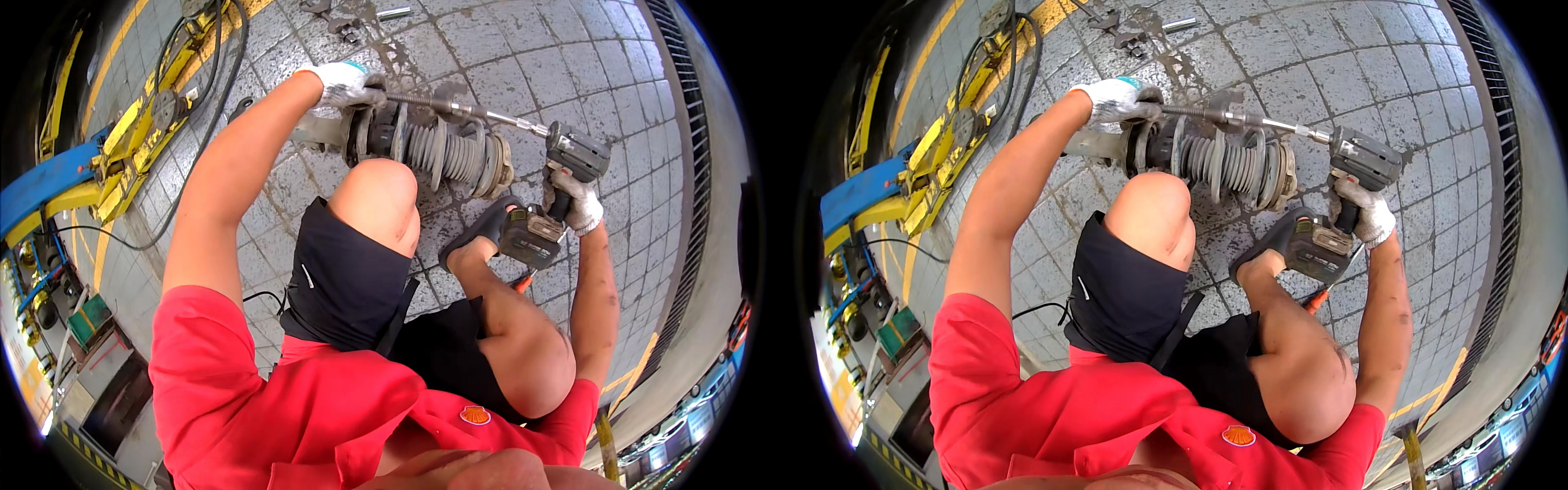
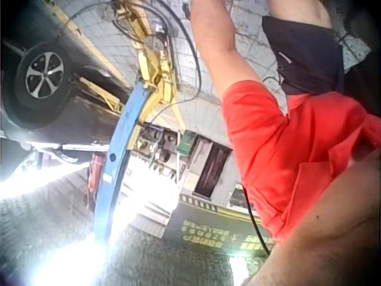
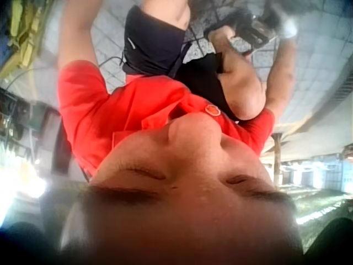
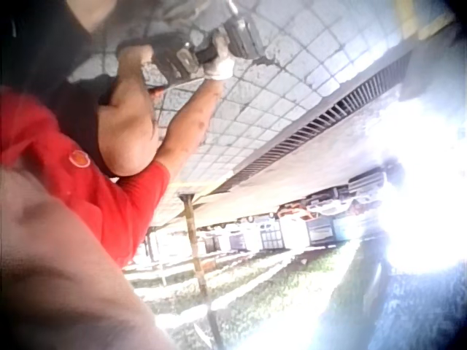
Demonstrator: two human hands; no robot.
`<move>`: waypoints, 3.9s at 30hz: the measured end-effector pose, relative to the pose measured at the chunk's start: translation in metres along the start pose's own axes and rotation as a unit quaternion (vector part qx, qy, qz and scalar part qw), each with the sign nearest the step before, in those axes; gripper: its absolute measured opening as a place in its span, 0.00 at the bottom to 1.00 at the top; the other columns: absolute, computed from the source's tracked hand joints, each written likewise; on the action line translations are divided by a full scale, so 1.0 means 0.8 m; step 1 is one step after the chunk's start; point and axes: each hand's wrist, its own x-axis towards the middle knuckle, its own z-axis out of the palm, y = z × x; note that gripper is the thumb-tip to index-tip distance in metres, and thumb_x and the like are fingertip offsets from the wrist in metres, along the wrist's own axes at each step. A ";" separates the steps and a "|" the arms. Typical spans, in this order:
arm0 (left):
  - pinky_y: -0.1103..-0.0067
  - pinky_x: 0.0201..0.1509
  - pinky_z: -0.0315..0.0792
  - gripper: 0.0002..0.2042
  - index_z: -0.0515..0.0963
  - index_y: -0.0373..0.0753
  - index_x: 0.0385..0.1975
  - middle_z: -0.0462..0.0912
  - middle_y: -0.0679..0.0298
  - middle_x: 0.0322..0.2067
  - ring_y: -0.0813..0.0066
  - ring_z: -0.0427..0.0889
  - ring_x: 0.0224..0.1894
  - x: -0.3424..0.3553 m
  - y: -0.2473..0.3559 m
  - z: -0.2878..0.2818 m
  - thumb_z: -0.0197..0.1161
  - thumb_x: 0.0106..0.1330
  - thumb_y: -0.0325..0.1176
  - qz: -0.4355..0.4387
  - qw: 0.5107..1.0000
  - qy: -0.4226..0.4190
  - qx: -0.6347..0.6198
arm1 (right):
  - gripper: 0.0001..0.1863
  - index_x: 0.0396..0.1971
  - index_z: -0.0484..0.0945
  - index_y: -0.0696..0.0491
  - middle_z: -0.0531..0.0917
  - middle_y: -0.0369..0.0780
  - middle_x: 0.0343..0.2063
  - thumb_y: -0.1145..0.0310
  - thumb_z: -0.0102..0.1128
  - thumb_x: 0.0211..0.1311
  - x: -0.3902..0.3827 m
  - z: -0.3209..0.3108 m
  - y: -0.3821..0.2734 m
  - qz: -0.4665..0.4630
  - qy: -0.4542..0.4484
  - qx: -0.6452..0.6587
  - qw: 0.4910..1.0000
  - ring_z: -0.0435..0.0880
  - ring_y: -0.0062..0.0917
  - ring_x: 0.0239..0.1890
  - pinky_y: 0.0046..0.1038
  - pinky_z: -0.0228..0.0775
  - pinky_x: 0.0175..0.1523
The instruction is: The person sits on the floor and uses a cordless impact wrench to tighten bolts on a car shock absorber assembly. They repeatedly reposition the tool and the assembly to access different fasteners.
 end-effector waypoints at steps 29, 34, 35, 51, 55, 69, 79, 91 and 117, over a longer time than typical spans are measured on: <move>0.60 0.54 0.78 0.20 0.83 0.34 0.55 0.85 0.47 0.44 0.44 0.85 0.50 -0.035 -0.011 0.048 0.68 0.73 0.44 0.150 0.971 0.181 0.045 | 0.16 0.49 0.82 0.53 0.84 0.37 0.33 0.73 0.71 0.60 -0.063 0.027 -0.007 -0.001 0.040 -0.059 0.997 0.82 0.25 0.27 0.29 0.78 0.34; 0.60 0.56 0.78 0.20 0.83 0.34 0.51 0.86 0.48 0.43 0.46 0.85 0.51 -0.035 -0.014 0.060 0.70 0.70 0.45 0.149 0.966 0.197 0.082 | 0.16 0.48 0.81 0.53 0.84 0.38 0.34 0.73 0.70 0.60 -0.066 0.036 -0.025 0.000 0.044 -0.063 0.997 0.83 0.25 0.27 0.29 0.78 0.33; 0.59 0.55 0.78 0.19 0.84 0.35 0.49 0.86 0.49 0.41 0.46 0.85 0.50 -0.037 -0.014 0.066 0.70 0.69 0.45 0.152 0.965 0.195 0.087 | 0.16 0.48 0.81 0.53 0.84 0.38 0.34 0.74 0.70 0.59 -0.068 0.039 -0.026 -0.001 0.050 -0.064 0.997 0.83 0.25 0.27 0.29 0.78 0.33; 0.61 0.57 0.77 0.20 0.84 0.38 0.52 0.85 0.53 0.44 0.51 0.85 0.51 -0.027 0.040 0.076 0.65 0.72 0.48 0.192 0.932 0.277 0.134 | 0.19 0.50 0.81 0.52 0.86 0.39 0.38 0.69 0.70 0.59 -0.104 -0.042 -0.027 0.027 0.082 -0.020 0.996 0.82 0.24 0.26 0.28 0.77 0.29; 0.60 0.59 0.78 0.24 0.83 0.37 0.54 0.86 0.51 0.49 0.49 0.85 0.54 -0.010 0.053 0.074 0.63 0.73 0.54 0.198 0.943 0.240 0.118 | 0.17 0.50 0.81 0.52 0.86 0.38 0.37 0.68 0.68 0.60 -0.106 -0.054 -0.024 0.019 0.095 -0.057 0.994 0.83 0.23 0.27 0.27 0.77 0.28; 0.61 0.59 0.78 0.22 0.83 0.37 0.53 0.85 0.50 0.46 0.49 0.84 0.54 -0.023 0.062 0.070 0.62 0.75 0.50 0.168 0.953 0.207 0.144 | 0.18 0.47 0.83 0.53 0.84 0.37 0.31 0.60 0.71 0.63 -0.078 -0.068 0.036 0.129 0.088 0.000 0.988 0.81 0.25 0.26 0.30 0.74 0.31; 0.63 0.60 0.77 0.21 0.83 0.38 0.53 0.84 0.53 0.46 0.53 0.83 0.53 -0.025 0.053 0.084 0.63 0.75 0.51 0.167 0.942 0.243 0.162 | 0.17 0.48 0.82 0.52 0.84 0.37 0.32 0.63 0.71 0.61 -0.075 -0.063 0.032 0.075 0.067 -0.006 0.995 0.82 0.26 0.26 0.30 0.76 0.32; 0.63 0.58 0.77 0.18 0.83 0.36 0.50 0.83 0.54 0.43 0.53 0.82 0.51 -0.019 0.036 0.092 0.70 0.69 0.43 0.188 0.938 0.242 0.165 | 0.22 0.50 0.80 0.54 0.84 0.38 0.31 0.69 0.72 0.54 -0.067 -0.060 0.018 0.088 -0.019 -0.004 0.996 0.82 0.26 0.26 0.33 0.77 0.33; 0.60 0.54 0.78 0.19 0.83 0.35 0.47 0.84 0.53 0.40 0.49 0.83 0.47 -0.027 0.040 0.099 0.75 0.64 0.42 0.212 0.931 0.280 0.105 | 0.24 0.51 0.80 0.54 0.82 0.38 0.28 0.66 0.72 0.52 -0.085 -0.085 0.040 0.079 0.027 0.068 0.994 0.82 0.27 0.25 0.33 0.75 0.29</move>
